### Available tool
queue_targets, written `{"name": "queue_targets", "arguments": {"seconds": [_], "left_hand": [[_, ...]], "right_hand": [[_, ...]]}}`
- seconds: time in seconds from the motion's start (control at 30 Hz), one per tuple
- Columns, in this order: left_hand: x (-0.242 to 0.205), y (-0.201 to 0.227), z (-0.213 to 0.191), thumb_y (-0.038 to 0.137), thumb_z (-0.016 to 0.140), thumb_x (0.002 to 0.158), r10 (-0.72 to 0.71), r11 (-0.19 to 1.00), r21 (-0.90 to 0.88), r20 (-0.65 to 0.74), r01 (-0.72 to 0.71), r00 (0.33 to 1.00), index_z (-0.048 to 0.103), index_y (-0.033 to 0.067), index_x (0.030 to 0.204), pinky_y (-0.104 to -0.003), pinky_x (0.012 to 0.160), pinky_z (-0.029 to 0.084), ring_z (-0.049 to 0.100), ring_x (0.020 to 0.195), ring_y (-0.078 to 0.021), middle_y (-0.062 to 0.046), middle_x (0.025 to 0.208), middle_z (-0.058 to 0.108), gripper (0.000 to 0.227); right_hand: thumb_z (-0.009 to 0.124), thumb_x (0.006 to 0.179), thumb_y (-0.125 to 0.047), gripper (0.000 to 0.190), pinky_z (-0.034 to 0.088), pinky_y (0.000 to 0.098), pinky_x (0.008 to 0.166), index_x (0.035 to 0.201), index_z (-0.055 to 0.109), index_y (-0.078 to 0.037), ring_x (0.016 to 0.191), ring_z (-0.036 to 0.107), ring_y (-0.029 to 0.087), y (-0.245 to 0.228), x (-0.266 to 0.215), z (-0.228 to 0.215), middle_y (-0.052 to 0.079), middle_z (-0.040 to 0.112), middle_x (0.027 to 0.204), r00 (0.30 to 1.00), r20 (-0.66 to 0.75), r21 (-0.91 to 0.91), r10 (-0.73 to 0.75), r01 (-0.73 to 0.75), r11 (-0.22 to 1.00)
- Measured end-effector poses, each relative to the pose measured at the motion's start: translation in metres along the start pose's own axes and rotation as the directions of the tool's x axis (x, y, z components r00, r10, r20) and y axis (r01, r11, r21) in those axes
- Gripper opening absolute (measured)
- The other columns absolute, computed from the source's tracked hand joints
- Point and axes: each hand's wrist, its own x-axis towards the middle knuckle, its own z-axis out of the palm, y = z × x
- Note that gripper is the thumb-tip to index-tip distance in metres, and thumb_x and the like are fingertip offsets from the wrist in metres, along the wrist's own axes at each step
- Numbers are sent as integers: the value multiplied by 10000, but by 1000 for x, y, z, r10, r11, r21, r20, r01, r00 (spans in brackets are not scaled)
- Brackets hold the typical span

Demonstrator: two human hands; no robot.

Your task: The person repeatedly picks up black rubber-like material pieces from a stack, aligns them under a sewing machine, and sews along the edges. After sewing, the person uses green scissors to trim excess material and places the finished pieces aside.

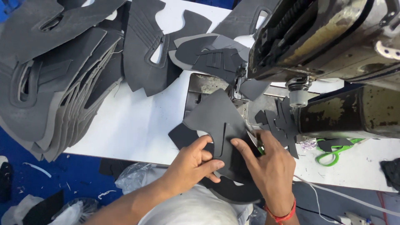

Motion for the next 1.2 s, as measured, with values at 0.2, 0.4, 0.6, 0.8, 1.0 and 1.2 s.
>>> {"name": "queue_targets", "arguments": {"seconds": [0.2,0.4,0.6,0.8,1.0,1.2], "left_hand": [[5,14,2,51,655,980,28,983,-183,31,-22,999,403,-53,1302,-287,640,656,579,615,-37,5,677,511,422],[26,23,-7,50,639,987,45,951,-306,45,-29,998,406,-43,1301,-300,661,658,569,639,-36,1,719,523,402],[39,24,-12,45,642,988,61,953,-300,39,-46,997,438,-15,1224,-290,647,660,512,620,-22,22,695,460,318],[50,26,-22,31,647,974,95,956,-283,33,-82,995,445,-23,1127,-296,624,657,498,615,-23,27,693,433,258],[65,36,-34,64,649,1004,84,980,-186,73,-69,994,438,-40,1078,-298,662,680,474,608,-20,27,680,396,247],[76,51,-39,88,632,1003,71,990,-124,74,-61,995,348,-104,1484,-300,704,671,541,654,-38,10,716,465,591]], "right_hand": [[838,727,-525,565,508,419,567,976,692,-40,635,699,344,-11,22,-10,129,719,727,1000,6,-43,30,-30,999],[864,700,-520,628,522,420,574,1026,657,-24,657,713,356,-11,47,-7,150,729,788,997,70,-27,21,-19,999],[890,672,-487,642,533,414,581,1007,620,-11,656,720,339,-18,62,-5,160,720,778,995,55,-32,89,-87,996],[901,667,-492,666,528,421,593,1016,599,-12,675,710,352,-20,70,2,163,722,795,995,42,-10,90,-89,996],[900,689,-504,676,528,426,616,1026,590,-5,693,708,357,-15,83,10,171,715,814,998,-33,-21,56,-57,998],[891,693,-490,711,525,449,642,1127,625,6,759,718,389,-23,94,8,196,727,917,997,-69,14,21,-20,1000]]}}
